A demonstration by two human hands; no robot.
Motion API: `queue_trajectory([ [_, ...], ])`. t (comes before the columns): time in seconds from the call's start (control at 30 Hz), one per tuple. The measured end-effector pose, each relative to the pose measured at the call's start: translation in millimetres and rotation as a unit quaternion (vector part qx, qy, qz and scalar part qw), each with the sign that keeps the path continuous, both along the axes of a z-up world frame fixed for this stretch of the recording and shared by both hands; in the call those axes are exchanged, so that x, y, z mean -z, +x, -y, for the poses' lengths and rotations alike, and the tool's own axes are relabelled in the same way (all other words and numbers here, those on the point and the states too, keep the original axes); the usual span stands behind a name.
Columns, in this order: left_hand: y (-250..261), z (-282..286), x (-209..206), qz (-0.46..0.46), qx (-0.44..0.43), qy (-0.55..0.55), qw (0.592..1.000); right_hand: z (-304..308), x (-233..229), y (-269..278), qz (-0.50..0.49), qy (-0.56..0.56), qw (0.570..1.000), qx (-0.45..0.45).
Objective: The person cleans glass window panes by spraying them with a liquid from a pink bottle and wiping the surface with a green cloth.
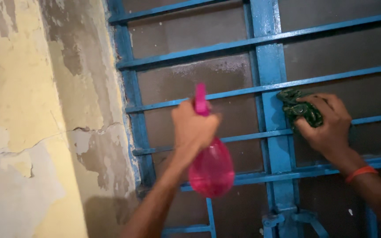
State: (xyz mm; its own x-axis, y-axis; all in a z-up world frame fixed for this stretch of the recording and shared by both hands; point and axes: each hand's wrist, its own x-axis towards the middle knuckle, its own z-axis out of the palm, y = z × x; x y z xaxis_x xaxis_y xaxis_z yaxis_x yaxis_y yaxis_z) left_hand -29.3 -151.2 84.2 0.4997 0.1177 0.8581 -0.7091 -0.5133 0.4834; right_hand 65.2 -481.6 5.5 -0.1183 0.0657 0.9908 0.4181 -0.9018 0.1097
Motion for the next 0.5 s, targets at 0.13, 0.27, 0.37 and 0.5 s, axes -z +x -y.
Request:
queue_trajectory([
  [0.13,12.4,-41.5,7.0,-0.005,-0.042,0.013,0.999,-0.9,-0.8,0.9,0.007,-0.001,0.999,0.04],
  [0.27,25.1,-84.3,29.2,0.027,-0.076,0.037,0.996,-17.7,-10.6,-14.3,0.042,-0.012,0.999,0.028],
  [0.37,25.0,-107.7,39.0,-0.074,-0.05,0.012,0.996,-40.5,-35.1,-30.3,0.07,-0.033,0.997,-0.025],
  [0.5,25.9,-122.5,52.2,-0.136,0.008,-0.054,0.989,-79.3,-92.9,-25.4,0.16,-0.096,0.982,-0.014],
])
